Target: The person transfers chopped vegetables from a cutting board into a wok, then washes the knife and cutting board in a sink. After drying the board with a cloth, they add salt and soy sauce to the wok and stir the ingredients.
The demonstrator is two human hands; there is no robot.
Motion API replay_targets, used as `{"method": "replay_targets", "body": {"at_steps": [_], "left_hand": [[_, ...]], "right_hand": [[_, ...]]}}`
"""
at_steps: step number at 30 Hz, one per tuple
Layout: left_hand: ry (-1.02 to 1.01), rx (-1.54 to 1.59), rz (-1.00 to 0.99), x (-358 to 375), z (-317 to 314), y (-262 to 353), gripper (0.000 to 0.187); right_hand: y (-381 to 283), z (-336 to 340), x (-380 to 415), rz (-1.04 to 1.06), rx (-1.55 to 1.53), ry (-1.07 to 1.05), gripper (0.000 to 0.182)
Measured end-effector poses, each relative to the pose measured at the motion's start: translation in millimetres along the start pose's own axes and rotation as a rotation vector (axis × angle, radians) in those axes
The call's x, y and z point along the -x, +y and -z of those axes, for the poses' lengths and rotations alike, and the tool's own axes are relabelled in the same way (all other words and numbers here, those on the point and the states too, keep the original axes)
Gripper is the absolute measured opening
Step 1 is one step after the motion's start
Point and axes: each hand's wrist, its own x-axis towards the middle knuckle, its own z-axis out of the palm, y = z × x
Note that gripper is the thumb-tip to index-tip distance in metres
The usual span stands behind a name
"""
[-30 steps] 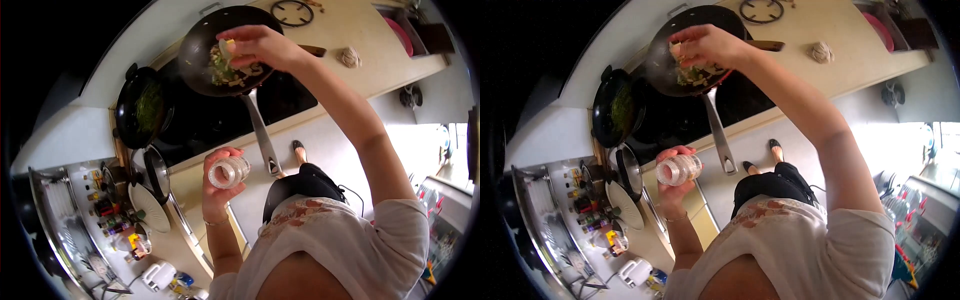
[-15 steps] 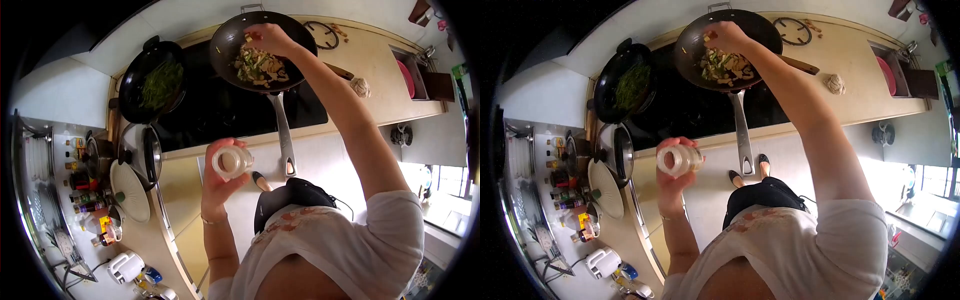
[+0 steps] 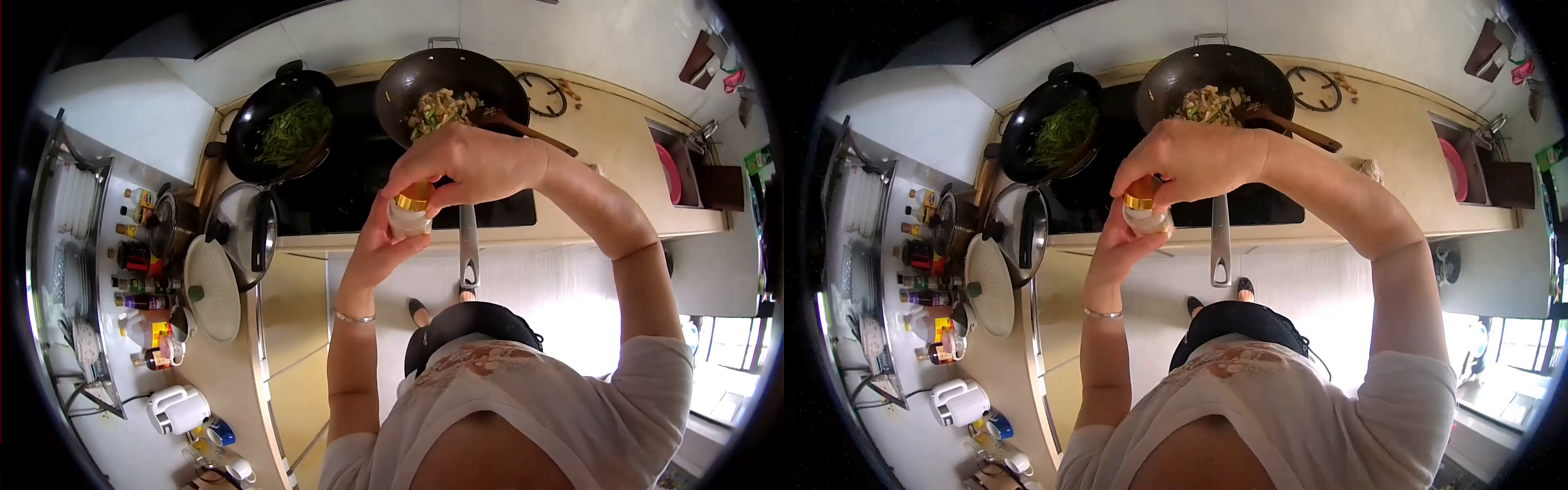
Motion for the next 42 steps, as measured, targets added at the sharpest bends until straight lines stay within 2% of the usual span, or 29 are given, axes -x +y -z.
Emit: {"method": "replay_targets", "body": {"at_steps": [2, 4, 6, 7, 8, 9, 11, 12, 14, 15, 16, 18, 20, 21, 22, 23, 24, 26, 27, 28, 30, 32, 34, 35, 37, 38, 39, 40, 42], "left_hand": [[-0.011, -0.01, 0.002, 2, -6, 7, 0.063], [-0.017, -0.016, 0.007, 5, -10, 10, 0.061], [0.061, -0.029, 0.024, 5, -15, 10, 0.059], [0.073, -0.027, 0.018, 4, -14, 1, 0.059], [0.136, -0.175, -0.126, 1, -10, -15, 0.058], [0.198, -0.324, -0.266, 1, -8, -26, 0.057], [0.254, -0.309, -0.247, 4, -16, -11, 0.057], [0.297, -0.295, -0.223, 7, -18, -6, 0.057], [0.303, -0.246, -0.173, 16, -12, -5, 0.056], [0.246, -0.148, -0.122, 20, -10, -3, 0.055], [0.189, -0.049, -0.074, 24, -8, -2, 0.054], [0.249, -0.06, -0.099, 27, -11, -1, 0.055], [0.387, -0.141, -0.098, 29, -13, 1, 0.057], [0.454, -0.227, -0.218, 27, -14, -7, 0.056], [0.465, -0.229, -0.213, 26, -15, -11, 0.056], [0.507, -0.316, -0.269, 25, -15, -14, 0.055], [0.547, -0.405, -0.327, 25, -15, -16, 0.055], [0.513, -0.311, -0.278, 33, -14, -4, 0.055], [0.477, -0.208, -0.235, 37, -12, 2, 0.056], [0.48, -0.209, -0.236, 42, -5, 7, 0.056], [0.28, -0.106, -0.102, 50, 12, 16, 0.057], [0.339, -0.154, -0.126, 53, 22, 15, 0.057], [0.375, -0.199, -0.143, 57, 34, 12, 0.057], [0.428, -0.24, -0.173, 61, 43, 8, 0.056], [0.469, -0.27, -0.2, 77, 63, 11, 0.055], [0.499, -0.289, -0.183, 89, 75, 15, 0.056], [0.532, -0.304, -0.167, 102, 85, 19, 0.056], [0.526, -0.293, -0.171, 116, 92, 24, 0.056], [0.578, -0.14, -0.145, 147, 106, 36, 0.056]], "right_hand": [[0, -5, -2, 0.214, 0.201, 0.035, 0.025], [-7, -7, -2, 0.15, 0.323, 0.013, 0.02], [-16, -12, -4, 0.091, 0.447, -0.007, 0.019], [-21, -17, -9, -0.182, 0.616, -0.074, 0.022], [-25, -20, -14, -0.458, 0.782, -0.139, 0.026], [-30, -18, -20, -0.448, 0.785, -0.147, 0.026], [-35, -9, -35, -0.681, 0.806, -0.373, 0.029], [-27, -6, -33, -0.667, 0.808, -0.383, 0.029], [-10, 1, -24, 0.264, 0.255, -0.124, 0.029], [-8, 1, -23, 0.251, 0.214, -0.3, 0.031], [-10, -2, -27, 0.266, 0.207, -0.313, 0.031], [-13, -10, -34, 0.098, 0.413, -0.33, 0.028], [-8, -26, -38, 0.09, 0.479, -0.279, 0.028], [-7, -32, -39, -0.005, 0.517, -0.19, 0.033], [-7, -39, -42, -0.103, 0.553, -0.098, 0.04], [-6, -44, -47, -0.087, 0.576, -0.033, 0.05], [-6, -41, -52, -0.081, 0.571, -0.036, 0.05], [-20, -28, -66, -0.251, 0.656, -0.291, 0.053], [1, -28, -63, 0.083, 0.447, -0.123, 0.049], [-2, -27, -64, 0.086, 0.447, -0.124, 0.049], [-9, -25, -71, 0.248, 0.206, -0.387, 0.044], [-13, -36, -81, 0.244, 0.275, -0.337, 0.039], [-19, -47, -91, -0.11, 0.384, -0.384, 0.039], [-15, -49, -95, -0.127, 0.384, -0.38, 0.039], [8, -54, -103, -0.312, -0.185, -0.23, 0.046], [27, -61, -105, -0.445, -0.282, -0.057, 0.056], [66, -72, -108, -0.41, 0.06, -0.099, 0.065], [99, -88, -98, -0.415, 0.329, -0.233, 0.059], [125, -118, -86, -0.677, 0.539, -0.459, 0.053]]}}
